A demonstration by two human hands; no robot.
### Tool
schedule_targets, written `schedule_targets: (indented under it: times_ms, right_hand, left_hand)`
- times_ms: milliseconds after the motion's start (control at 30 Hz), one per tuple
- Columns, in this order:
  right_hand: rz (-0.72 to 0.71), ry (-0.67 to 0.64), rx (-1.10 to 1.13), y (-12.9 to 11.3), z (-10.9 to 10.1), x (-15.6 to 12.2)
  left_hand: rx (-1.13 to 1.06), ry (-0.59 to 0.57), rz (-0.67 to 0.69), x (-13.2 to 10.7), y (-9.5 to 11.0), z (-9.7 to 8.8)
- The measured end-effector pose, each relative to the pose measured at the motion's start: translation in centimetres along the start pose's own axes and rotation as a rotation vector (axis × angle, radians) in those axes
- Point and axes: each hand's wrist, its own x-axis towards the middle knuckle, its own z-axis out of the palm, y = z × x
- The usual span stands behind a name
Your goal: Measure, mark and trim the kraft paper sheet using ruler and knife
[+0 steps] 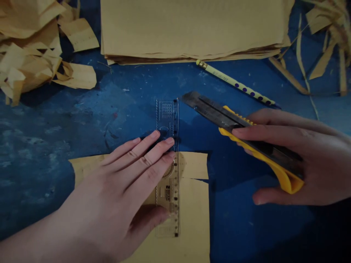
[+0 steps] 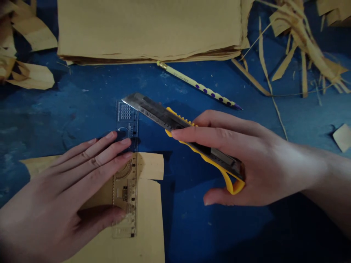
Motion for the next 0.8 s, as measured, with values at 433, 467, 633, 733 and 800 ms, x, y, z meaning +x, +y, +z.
schedule_targets:
  times_ms: [433,467,633,733,800]
  right_hand:
    - [0.024,0.179,-0.328,0.1,1.4,-0.3]
    - [0.039,0.196,-0.335,0.2,1.5,-0.2]
    - [0.020,0.187,-0.337,0.5,1.6,0.4]
    - [0.004,0.154,-0.328,0.4,1.3,0.7]
    - [-0.014,0.130,-0.318,0.4,1.2,0.8]
  left_hand:
    - [0.073,0.006,0.011,0.1,0.3,-0.4]
    - [0.063,-0.009,0.016,0.1,0.3,-0.5]
    - [0.016,-0.078,-0.017,0.4,0.3,-1.0]
    - [-0.014,-0.093,-0.031,0.5,0.3,-0.8]
    - [-0.038,-0.092,-0.038,0.5,0.3,-0.7]
